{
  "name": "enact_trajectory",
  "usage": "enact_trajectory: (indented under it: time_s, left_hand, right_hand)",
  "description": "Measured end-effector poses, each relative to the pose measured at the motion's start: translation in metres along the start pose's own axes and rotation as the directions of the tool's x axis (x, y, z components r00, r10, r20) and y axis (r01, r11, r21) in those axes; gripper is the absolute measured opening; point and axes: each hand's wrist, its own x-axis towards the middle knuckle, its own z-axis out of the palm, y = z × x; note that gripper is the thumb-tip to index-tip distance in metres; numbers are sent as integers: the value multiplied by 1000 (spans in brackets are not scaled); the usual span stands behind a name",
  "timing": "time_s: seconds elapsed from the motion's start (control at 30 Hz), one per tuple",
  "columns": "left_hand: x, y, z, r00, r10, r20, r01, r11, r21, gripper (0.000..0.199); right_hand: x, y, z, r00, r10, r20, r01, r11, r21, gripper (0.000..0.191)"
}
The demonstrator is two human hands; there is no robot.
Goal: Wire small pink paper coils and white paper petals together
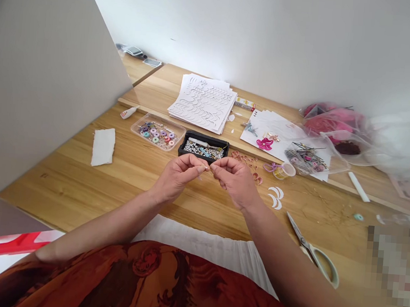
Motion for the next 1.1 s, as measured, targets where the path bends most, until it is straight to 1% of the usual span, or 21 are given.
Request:
enact_trajectory:
  time_s: [0.07, 0.1, 0.17, 0.23, 0.3, 0.37, 0.43, 0.5, 0.57, 0.63, 0.7, 0.83, 0.93, 1.03, 1.1]
  left_hand:
    - [1, -1, 0, 1000, 8, -30, -8, 1000, -5, 25]
    - [1, -2, 0, 999, 10, -44, -10, 1000, -3, 25]
    - [2, -3, 0, 997, 10, -81, -10, 1000, 2, 24]
    - [2, -4, 0, 993, 12, -121, -12, 1000, 4, 22]
    - [2, -5, 0, 988, 19, -156, -16, 1000, 18, 19]
    - [2, -5, 0, 984, 28, -178, -17, 998, 62, 17]
    - [1, -5, 0, 983, 42, -179, -20, 992, 126, 15]
    - [0, -5, 0, 987, 64, -150, -35, 982, 187, 14]
    - [-1, -5, 0, 992, 82, -99, -57, 971, 233, 13]
    - [-2, -4, 0, 994, 98, -48, -82, 961, 265, 13]
    - [-3, -2, 0, 993, 114, -2, -109, 952, 286, 14]
    - [-5, 3, 0, 992, 105, 70, -119, 961, 250, 15]
    - [-5, 2, 0, 994, 72, 88, -86, 982, 166, 18]
    - [-4, 0, 0, 994, 39, 98, -50, 992, 112, 20]
    - [-4, -1, -1, 997, 22, 79, -30, 995, 98, 22]
  right_hand:
    - [-6, 10, 7, 996, 85, 14, -86, 992, 96, 32]
    - [-10, 14, 10, 994, 109, 10, -110, 986, 126, 33]
    - [-17, 20, 16, 993, 120, -9, -118, 984, 136, 33]
    - [-23, 23, 20, 996, 84, -30, -81, 993, 83, 30]
    - [-30, 23, 22, 999, 5, -49, -6, 999, -32, 25]
    - [-36, 19, 23, 992, -111, -64, 97, 976, -193, 19]
    - [-42, 12, 23, 969, -244, -47, 210, 905, -370, 13]
    - [-46, 1, 23, 931, -365, 1, 314, 800, -512, 8]
    - [-46, -11, 23, 886, -461, 51, 398, 699, -594, 7]
    - [-42, -23, 21, 857, -510, 70, 438, 650, -621, 7]
    - [-34, -33, 18, 864, -499, 64, 427, 661, -617, 6]
    - [-16, -40, 9, 901, -433, 24, 376, 752, -541, 5]
    - [-5, -35, 2, 923, -384, -8, 341, 828, -445, 8]
    - [2, -25, -3, 958, -283, -37, 258, 915, -311, 14]
    - [3, -16, -3, 976, -208, -58, 193, 961, -198, 19]
